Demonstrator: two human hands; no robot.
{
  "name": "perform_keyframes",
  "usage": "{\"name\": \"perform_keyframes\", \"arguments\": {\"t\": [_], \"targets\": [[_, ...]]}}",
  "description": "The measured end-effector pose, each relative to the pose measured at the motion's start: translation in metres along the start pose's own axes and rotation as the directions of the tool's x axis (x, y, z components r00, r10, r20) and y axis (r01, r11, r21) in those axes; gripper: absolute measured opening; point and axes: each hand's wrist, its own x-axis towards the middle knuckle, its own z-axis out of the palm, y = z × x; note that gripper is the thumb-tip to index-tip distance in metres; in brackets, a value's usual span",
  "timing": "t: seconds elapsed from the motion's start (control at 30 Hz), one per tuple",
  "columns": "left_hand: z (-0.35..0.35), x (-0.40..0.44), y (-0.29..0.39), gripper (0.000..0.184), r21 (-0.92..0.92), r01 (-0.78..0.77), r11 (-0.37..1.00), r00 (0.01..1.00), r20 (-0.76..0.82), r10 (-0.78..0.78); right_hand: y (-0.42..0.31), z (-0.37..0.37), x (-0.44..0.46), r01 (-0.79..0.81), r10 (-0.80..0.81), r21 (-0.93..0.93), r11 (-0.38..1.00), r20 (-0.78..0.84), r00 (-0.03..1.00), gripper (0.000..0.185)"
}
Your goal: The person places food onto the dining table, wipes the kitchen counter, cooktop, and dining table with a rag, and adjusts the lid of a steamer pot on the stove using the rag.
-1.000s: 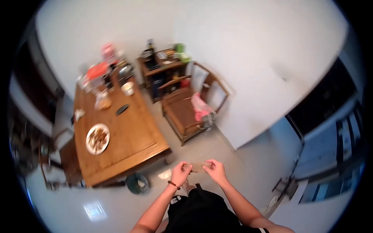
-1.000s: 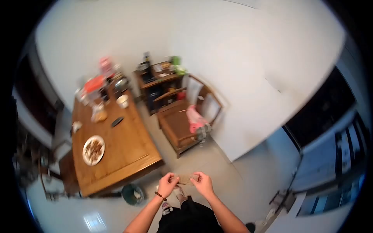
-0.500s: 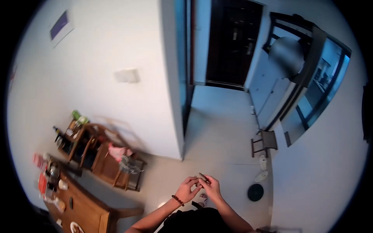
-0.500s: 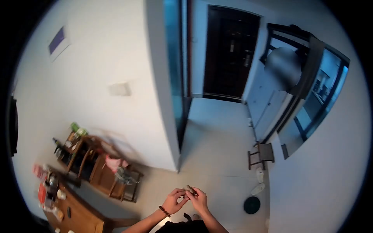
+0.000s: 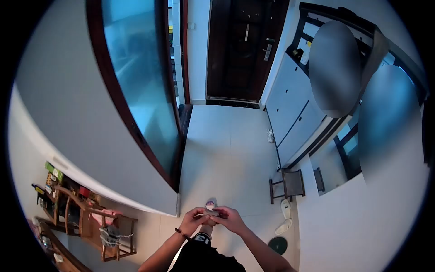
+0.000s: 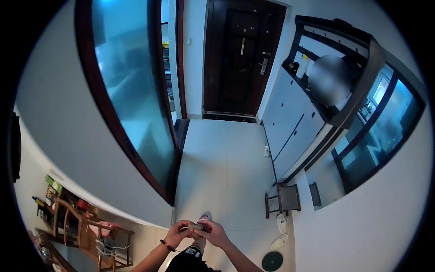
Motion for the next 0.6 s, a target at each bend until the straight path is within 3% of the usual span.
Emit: {"name": "perform_keyframes", "arguments": {"t": [0.1, 0.13, 0.2, 0.27, 0.47, 0.6], "targets": [[-0.003, 0.116, 0.055, 0.032, -0.085, -0.022, 0.996, 0.999, 0.04, 0.025, -0.043, -0.047, 0.103, -0.017, 0.016, -0.042, 0.999, -0.025, 1.0, 0.044], [0.003, 0.151, 0.072, 0.035, -0.059, 0.069, 0.996, 0.997, -0.024, -0.071, -0.064, -0.064, 0.132, -0.071, 0.072, 0.022, 0.997, -0.07, 0.995, 0.045], [0.016, 0.239, 0.107, 0.036, -0.045, 0.027, 0.999, 0.999, 0.02, -0.026, -0.095, -0.11, 0.192, -0.125, 0.131, 0.065, 0.99, -0.106, 0.986, 0.045], [0.033, 0.306, 0.163, 0.036, 0.008, -0.003, 1.0, 0.997, 0.073, 0.002, -0.107, -0.151, 0.242, -0.057, 0.094, 0.197, 0.979, -0.187, 0.978, 0.045], [0.057, 0.513, 0.257, 0.04, 0.072, 0.001, 0.997, 0.982, 0.19, -0.014, -0.169, -0.282, 0.406, 0.022, 0.045, 0.249, 0.968, -0.26, 0.965, 0.038], [0.046, 0.652, 0.282, 0.041, 0.092, -0.019, 0.996, 0.993, 0.121, 0.007, -0.198, -0.355, 0.541, 0.003, 0.031, 0.208, 0.978, -0.157, 0.987, 0.036]]}}
